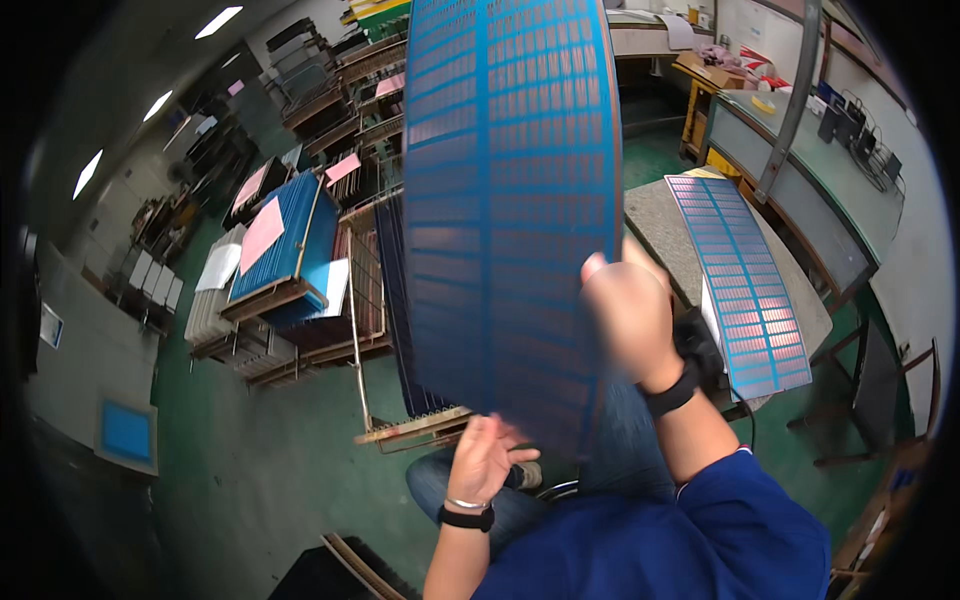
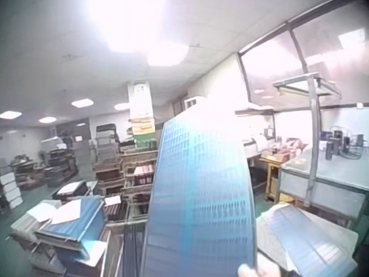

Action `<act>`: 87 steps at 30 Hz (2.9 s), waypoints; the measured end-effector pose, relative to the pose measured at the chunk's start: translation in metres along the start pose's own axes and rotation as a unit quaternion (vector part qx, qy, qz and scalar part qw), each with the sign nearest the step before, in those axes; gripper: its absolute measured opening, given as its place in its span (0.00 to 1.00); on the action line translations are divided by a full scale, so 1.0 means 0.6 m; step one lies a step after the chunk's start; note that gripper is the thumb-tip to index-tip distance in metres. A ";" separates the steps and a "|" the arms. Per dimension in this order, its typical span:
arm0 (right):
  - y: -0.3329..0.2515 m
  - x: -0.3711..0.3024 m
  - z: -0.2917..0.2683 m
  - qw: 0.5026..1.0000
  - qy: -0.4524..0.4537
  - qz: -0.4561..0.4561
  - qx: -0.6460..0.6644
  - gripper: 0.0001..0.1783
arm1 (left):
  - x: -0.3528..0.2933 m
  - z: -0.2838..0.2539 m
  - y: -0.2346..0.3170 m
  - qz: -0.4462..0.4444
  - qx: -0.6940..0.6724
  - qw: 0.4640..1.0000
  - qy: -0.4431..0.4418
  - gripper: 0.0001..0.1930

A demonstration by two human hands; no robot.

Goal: Organizing blue metal sheets into a drying rack in a fabrication workshop.

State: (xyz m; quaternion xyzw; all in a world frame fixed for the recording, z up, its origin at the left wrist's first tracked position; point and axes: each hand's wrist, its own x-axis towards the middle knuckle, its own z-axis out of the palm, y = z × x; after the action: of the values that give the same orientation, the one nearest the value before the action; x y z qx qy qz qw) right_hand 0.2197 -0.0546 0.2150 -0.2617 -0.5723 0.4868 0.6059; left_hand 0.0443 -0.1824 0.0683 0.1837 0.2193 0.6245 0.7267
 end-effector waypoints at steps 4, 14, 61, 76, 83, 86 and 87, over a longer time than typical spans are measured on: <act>-0.022 0.052 -0.029 0.994 -0.046 -0.052 -0.080 0.18 | 0.010 -0.044 0.008 -0.047 0.353 0.930 0.093 0.14; 0.086 0.101 0.063 0.946 -0.053 -0.138 -0.288 0.16 | 0.122 -0.108 0.093 0.231 0.625 0.706 0.241 0.08; 0.361 0.081 0.060 0.875 -0.140 0.046 -0.461 0.19 | 0.274 -0.094 0.033 0.116 0.890 0.363 0.251 0.15; 0.279 0.028 -0.051 0.891 -0.210 0.128 -0.381 0.19 | 0.263 0.003 0.154 0.355 0.746 0.541 0.155 0.21; 0.277 0.072 -0.029 0.949 -0.099 0.275 0.120 0.28 | 0.078 0.174 0.329 0.212 0.435 0.866 0.127 0.23; 0.249 0.104 -0.051 0.757 -0.199 0.263 0.564 0.27 | 0.030 0.126 0.319 0.244 0.377 0.881 0.147 0.17; 0.240 0.107 -0.058 0.744 -0.170 0.246 0.598 0.26 | 0.019 0.108 0.310 0.238 0.367 0.888 0.143 0.19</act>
State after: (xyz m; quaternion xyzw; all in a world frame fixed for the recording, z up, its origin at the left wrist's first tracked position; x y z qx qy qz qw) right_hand 0.2025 0.0669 0.1098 0.1102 -0.1732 0.8976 0.3900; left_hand -0.0725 -0.1426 0.2221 0.3932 0.4842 0.6730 0.3975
